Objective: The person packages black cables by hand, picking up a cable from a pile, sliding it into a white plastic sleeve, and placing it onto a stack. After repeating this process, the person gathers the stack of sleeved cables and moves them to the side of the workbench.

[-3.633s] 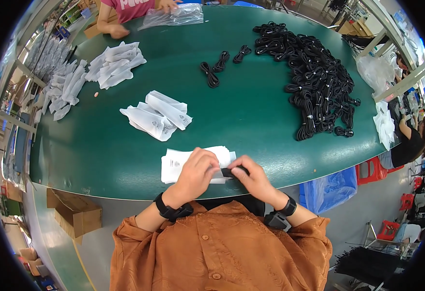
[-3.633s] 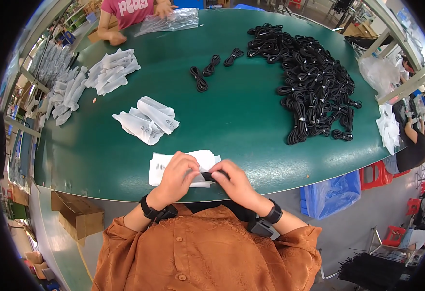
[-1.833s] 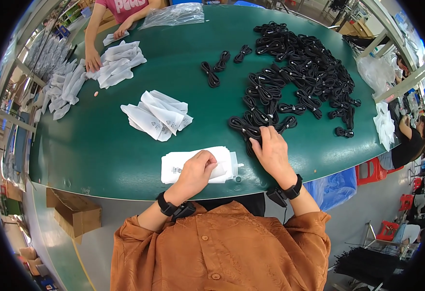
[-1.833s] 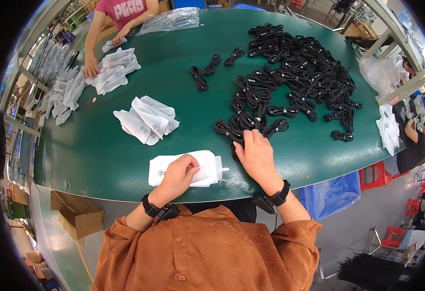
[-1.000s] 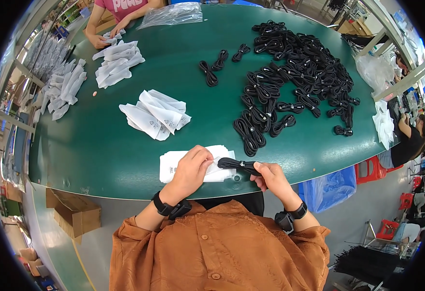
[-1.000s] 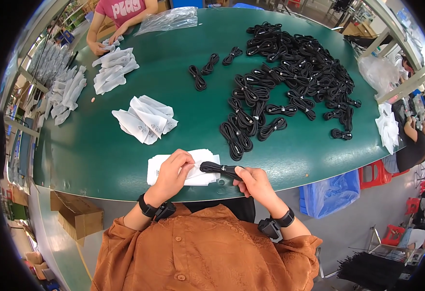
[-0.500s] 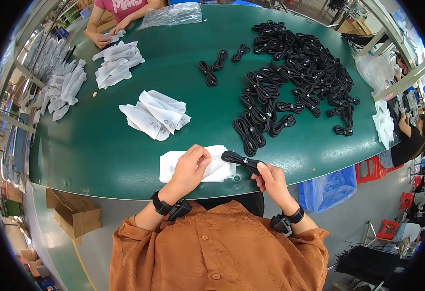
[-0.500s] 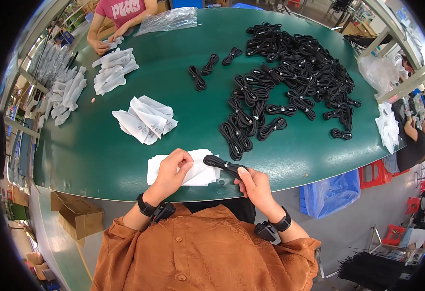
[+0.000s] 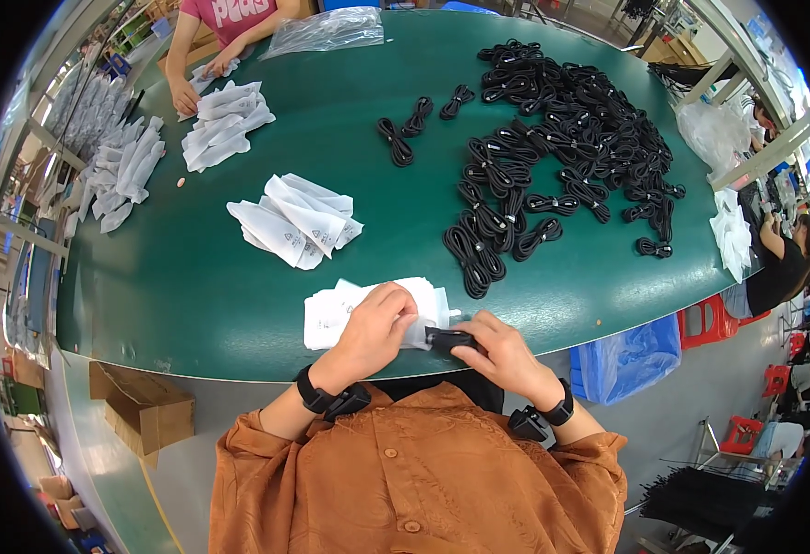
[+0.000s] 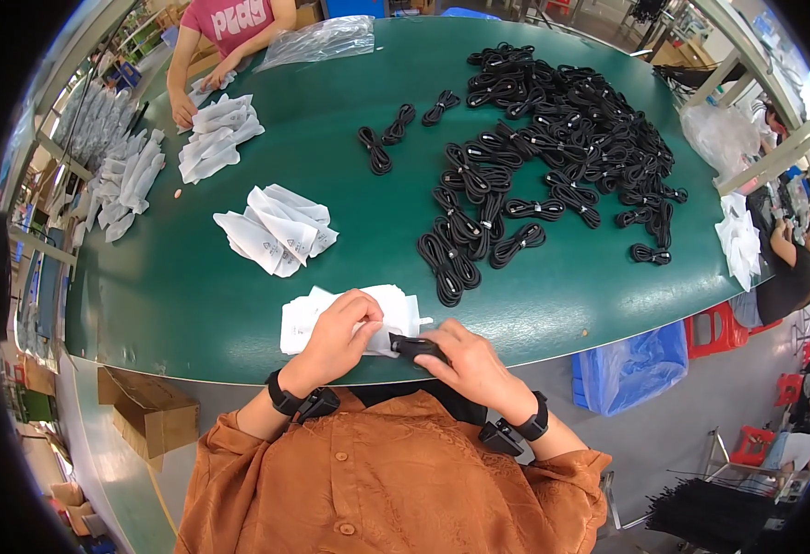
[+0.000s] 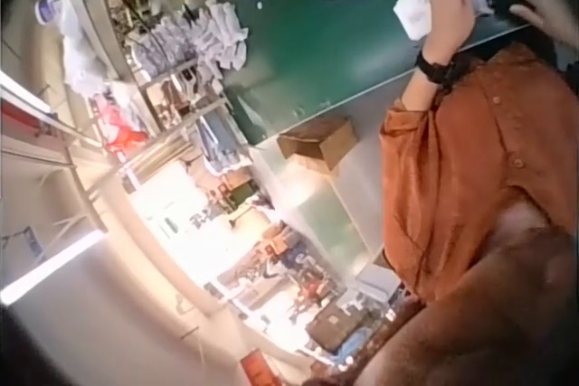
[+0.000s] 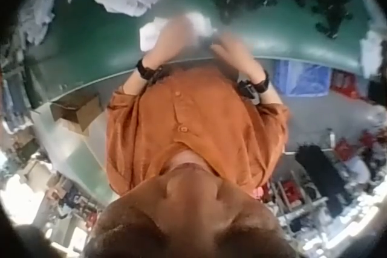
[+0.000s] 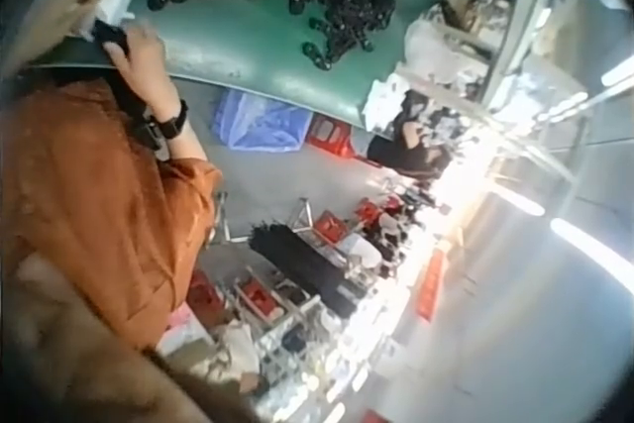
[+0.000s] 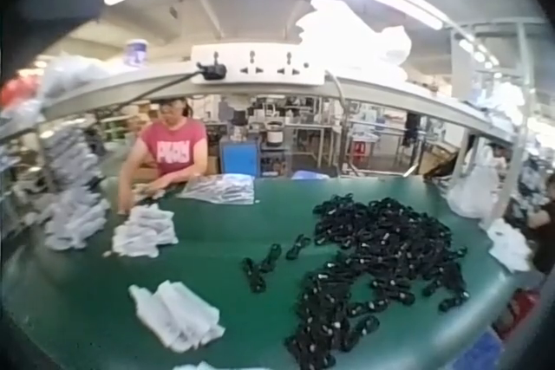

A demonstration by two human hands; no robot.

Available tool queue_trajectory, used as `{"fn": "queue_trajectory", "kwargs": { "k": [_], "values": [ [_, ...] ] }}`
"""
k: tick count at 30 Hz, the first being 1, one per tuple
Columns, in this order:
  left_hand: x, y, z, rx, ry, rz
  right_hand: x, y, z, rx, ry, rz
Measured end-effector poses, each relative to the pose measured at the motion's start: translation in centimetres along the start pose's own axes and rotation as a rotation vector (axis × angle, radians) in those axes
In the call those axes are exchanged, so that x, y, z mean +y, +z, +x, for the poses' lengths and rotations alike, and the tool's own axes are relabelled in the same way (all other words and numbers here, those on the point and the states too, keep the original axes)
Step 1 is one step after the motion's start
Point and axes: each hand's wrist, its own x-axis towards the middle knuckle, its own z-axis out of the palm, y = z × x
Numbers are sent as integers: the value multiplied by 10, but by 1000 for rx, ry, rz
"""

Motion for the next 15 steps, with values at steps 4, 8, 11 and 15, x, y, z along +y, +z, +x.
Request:
{"fn": "queue_trajectory", "kwargs": {
  "k": [4,8,11,15],
  "values": [
    [4,-4,3,-26,1,31,-15,-4,14,24,-150,-58],
    [15,-8,9,-3,20,-39,-18,4,25,115,-162,-34],
    [20,-17,17,-5,-23,-169,-35,12,36,247,39,165],
    [16,-24,26,36,-94,-493,-38,14,48,336,-209,217]
  ]
}}
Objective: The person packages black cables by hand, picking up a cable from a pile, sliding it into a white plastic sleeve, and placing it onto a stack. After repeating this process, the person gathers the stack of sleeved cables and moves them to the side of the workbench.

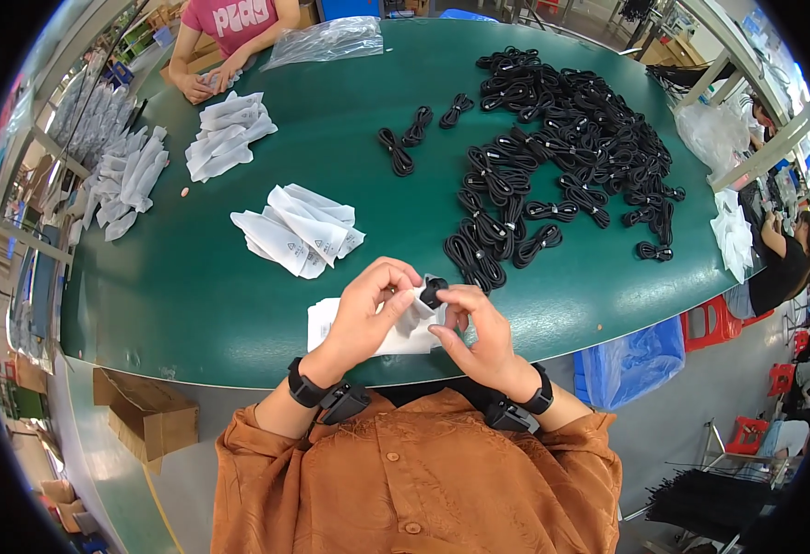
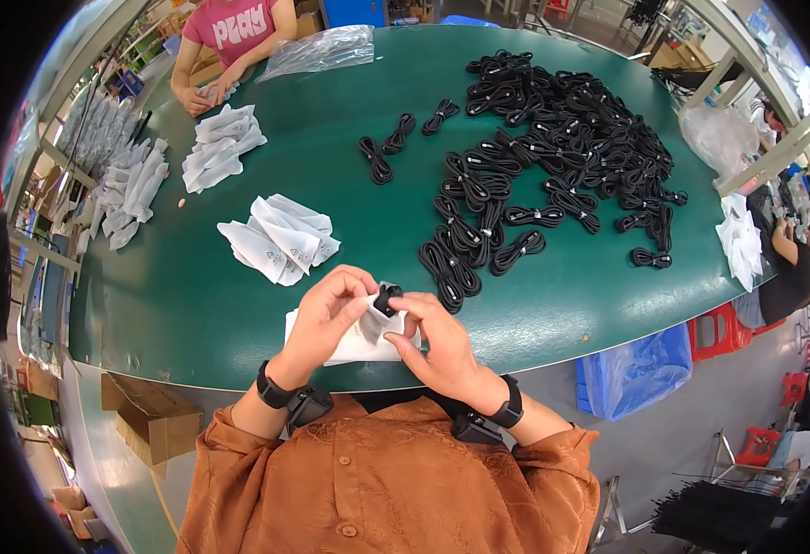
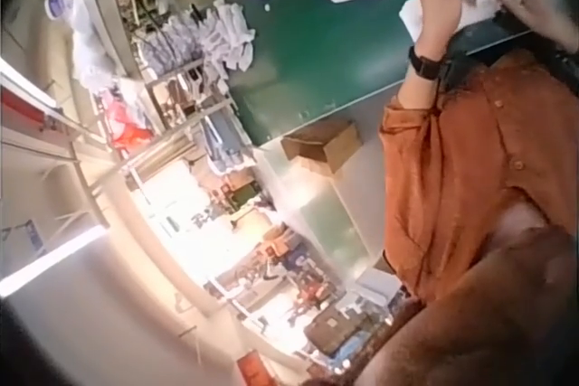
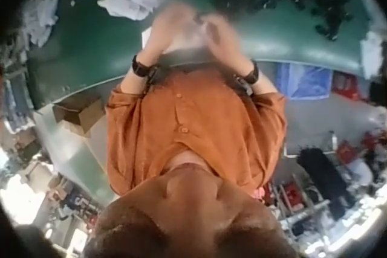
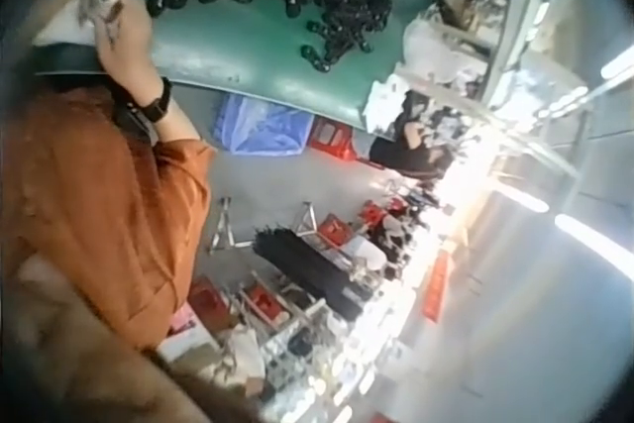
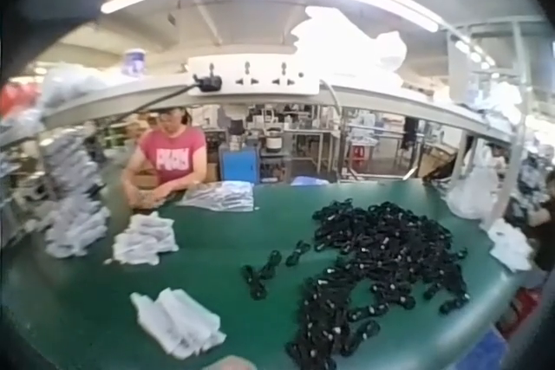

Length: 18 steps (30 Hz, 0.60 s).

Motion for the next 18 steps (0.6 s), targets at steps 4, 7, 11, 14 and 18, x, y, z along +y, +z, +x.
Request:
{"fn": "queue_trajectory", "kwargs": {
  "k": [4,7,11,14,18],
  "values": [
    [-1,-6,6,-9,12,-107,17,-3,17,-75,-354,-223],
    [-2,-14,7,-26,-25,-167,10,-13,31,-92,-422,-247],
    [0,-35,6,83,-151,-403,-11,-19,50,-17,-323,-210],
    [-7,-76,9,401,-26,-532,3,-26,49,-22,-196,-323],
    [-17,-108,-1,713,60,-12,41,-30,28,-151,-24,-709]
  ]
}}
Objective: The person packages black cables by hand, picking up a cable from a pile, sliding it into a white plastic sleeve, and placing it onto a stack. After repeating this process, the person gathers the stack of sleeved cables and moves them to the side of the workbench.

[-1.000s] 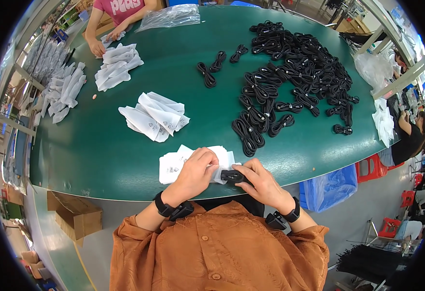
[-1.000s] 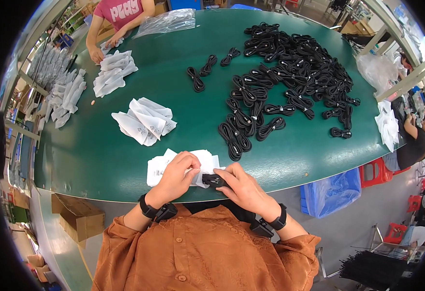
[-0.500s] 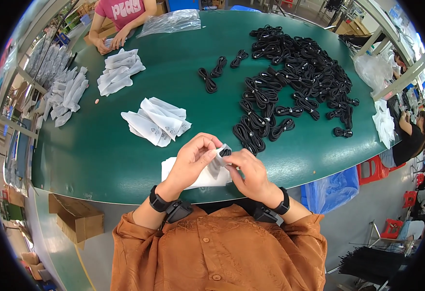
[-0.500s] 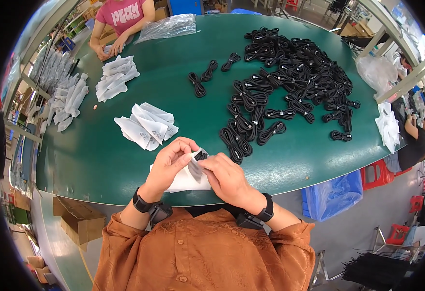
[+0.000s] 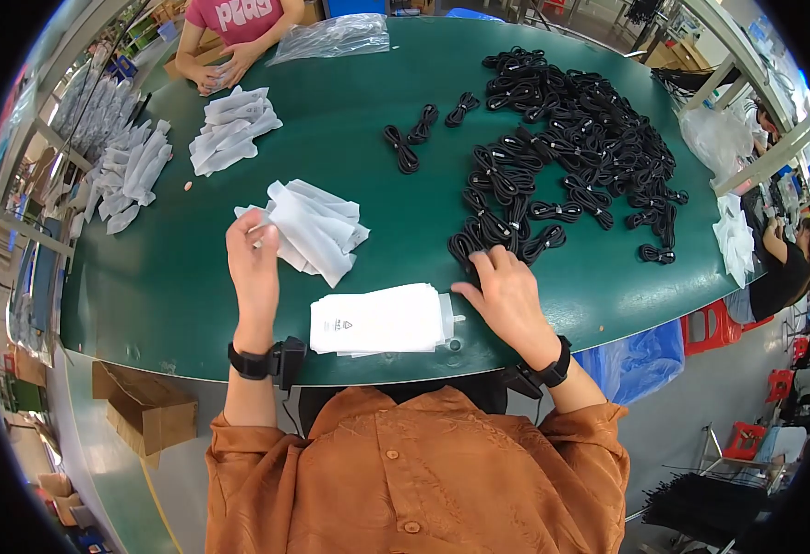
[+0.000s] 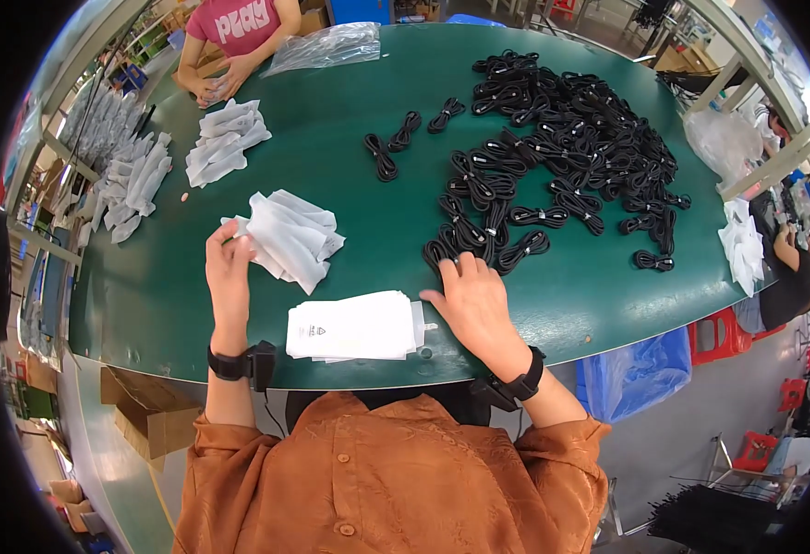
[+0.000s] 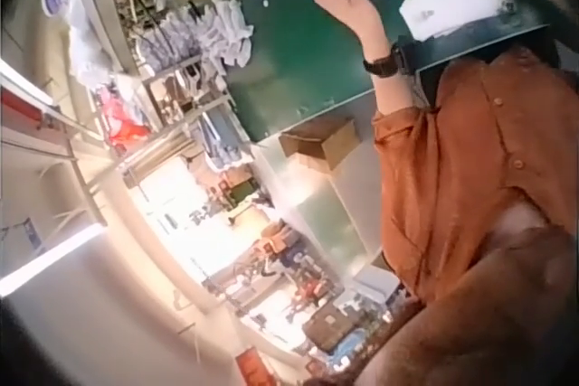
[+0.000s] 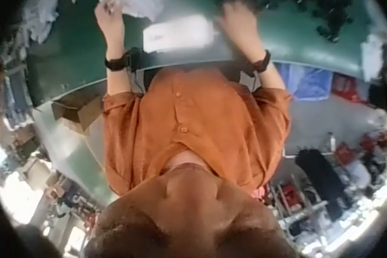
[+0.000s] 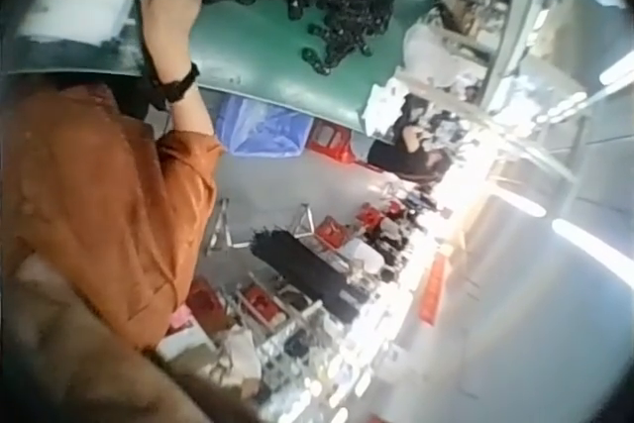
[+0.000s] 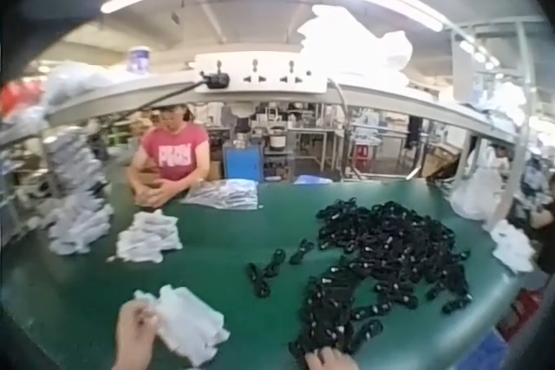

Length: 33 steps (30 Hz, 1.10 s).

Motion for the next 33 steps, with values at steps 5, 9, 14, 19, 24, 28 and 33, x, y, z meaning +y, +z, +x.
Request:
{"fn": "queue_trajectory", "kwargs": {
  "k": [5,9,14,19,24,28,33],
  "values": [
    [6,35,-65,-530,222,505,19,24,-19,-66,68,-255],
    [-15,69,-102,-744,375,575,23,19,-22,24,85,-152],
    [-27,76,-109,-779,509,724,13,8,-36,23,282,183],
    [-25,72,-106,-727,448,716,0,6,-50,50,264,241],
    [-18,80,-110,-683,450,749,2,10,-60,-34,147,176],
    [-26,80,-109,-695,444,762,-5,4,-60,10,112,198],
    [-21,74,-101,-690,161,576,-15,-11,-67,-10,25,216]
  ]
}}
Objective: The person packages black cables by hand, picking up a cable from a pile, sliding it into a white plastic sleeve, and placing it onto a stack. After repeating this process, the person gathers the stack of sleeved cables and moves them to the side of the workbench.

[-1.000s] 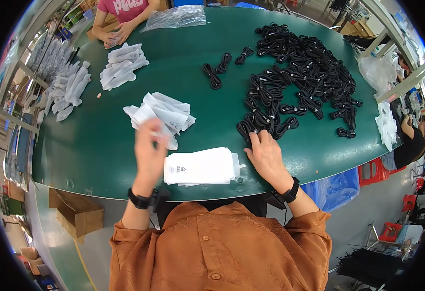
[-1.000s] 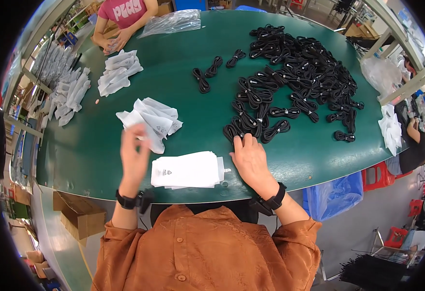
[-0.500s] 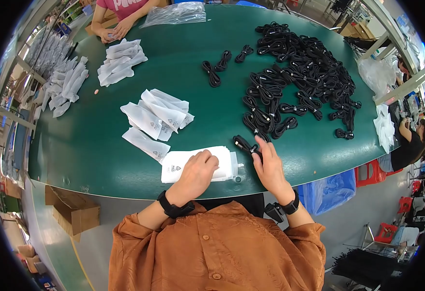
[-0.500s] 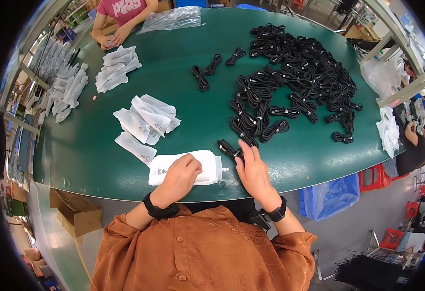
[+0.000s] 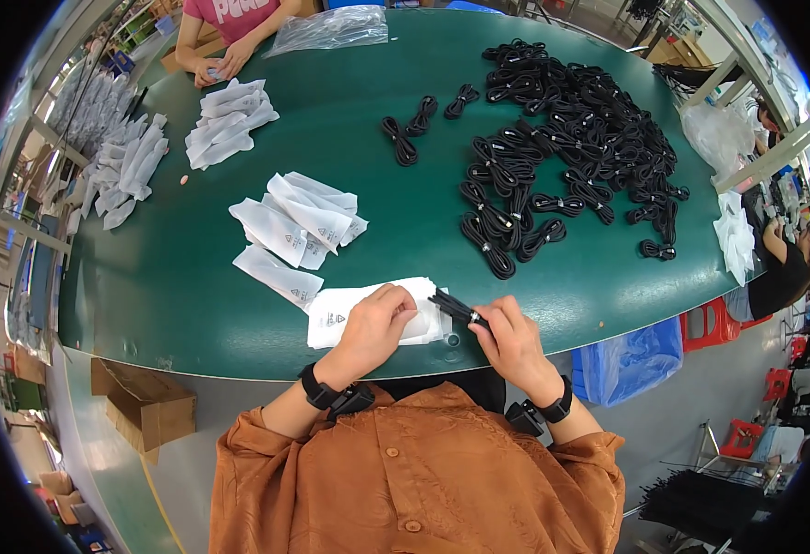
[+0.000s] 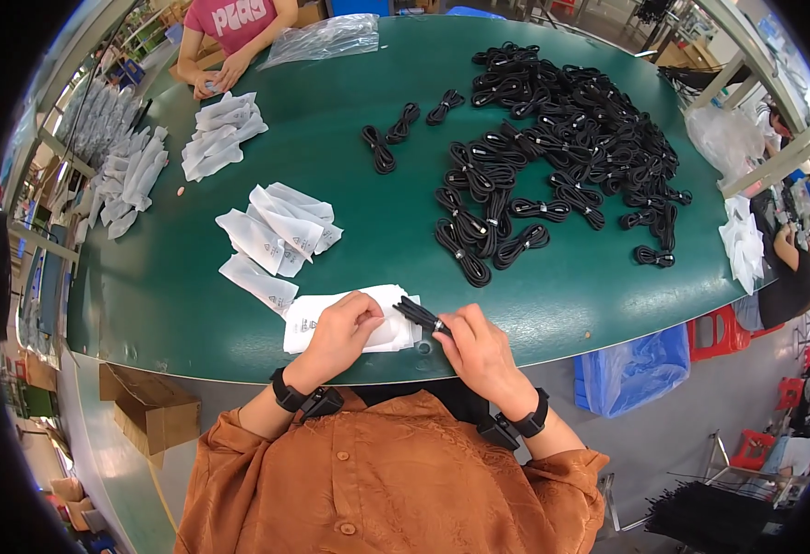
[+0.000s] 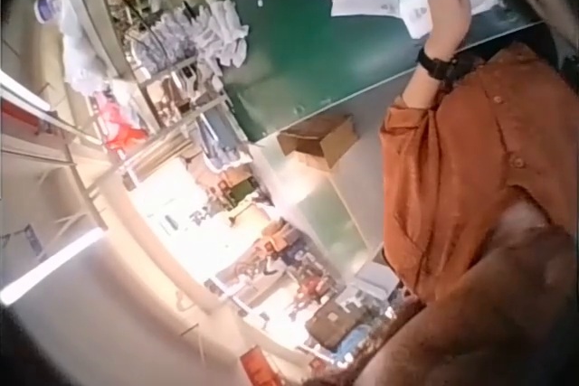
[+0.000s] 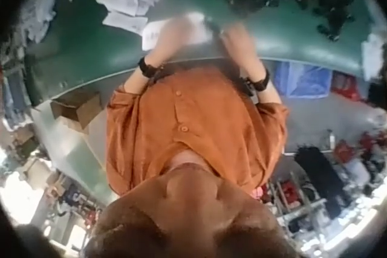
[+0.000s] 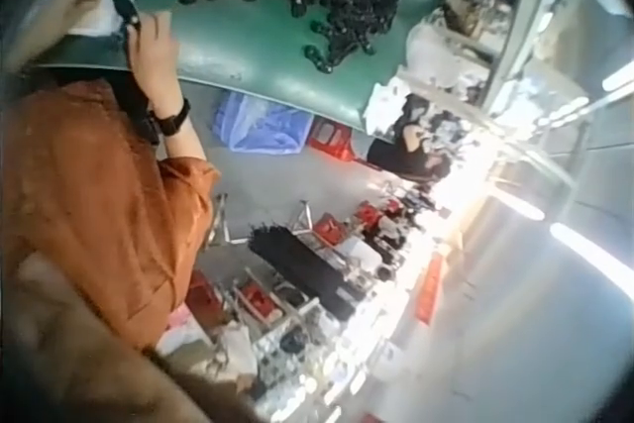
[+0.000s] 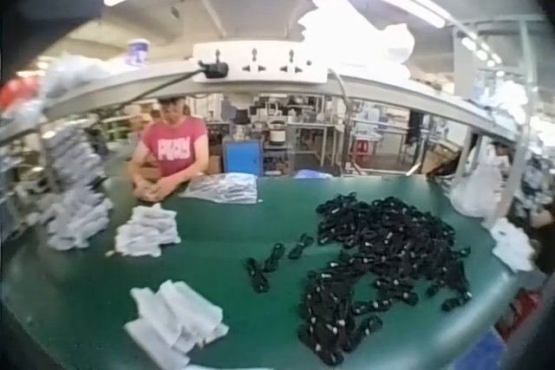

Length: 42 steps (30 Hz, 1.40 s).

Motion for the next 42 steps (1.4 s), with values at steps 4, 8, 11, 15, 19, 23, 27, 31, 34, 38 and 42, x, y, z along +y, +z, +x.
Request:
{"fn": "queue_trajectory", "kwargs": {
  "k": [4,8,11,15,19,23,27,31,34,38,42],
  "values": [
    [-1,-3,0,0,-66,-126,-4,-7,0,-81,-72,-12],
    [2,-2,1,35,59,-120,0,-3,0,-180,-33,66],
    [10,-5,2,63,300,-26,4,1,4,-332,246,273],
    [20,-11,5,-23,408,91,11,8,12,-565,825,704],
    [24,-15,10,30,433,98,6,16,15,-398,664,710],
    [26,-24,14,92,288,41,-6,18,23,-30,-22,279],
    [24,-34,15,93,177,-84,-26,13,39,1,-78,332],
    [16,-55,19,109,-45,-564,-28,12,51,41,-6,433],
    [0,-99,22,291,-281,-892,-13,2,59,87,-17,279],
    [-13,-119,26,586,-96,-405,34,1,53,62,18,-328],
    [3,-75,10,282,24,-83,53,14,38,-10,125,-452]
  ]
}}
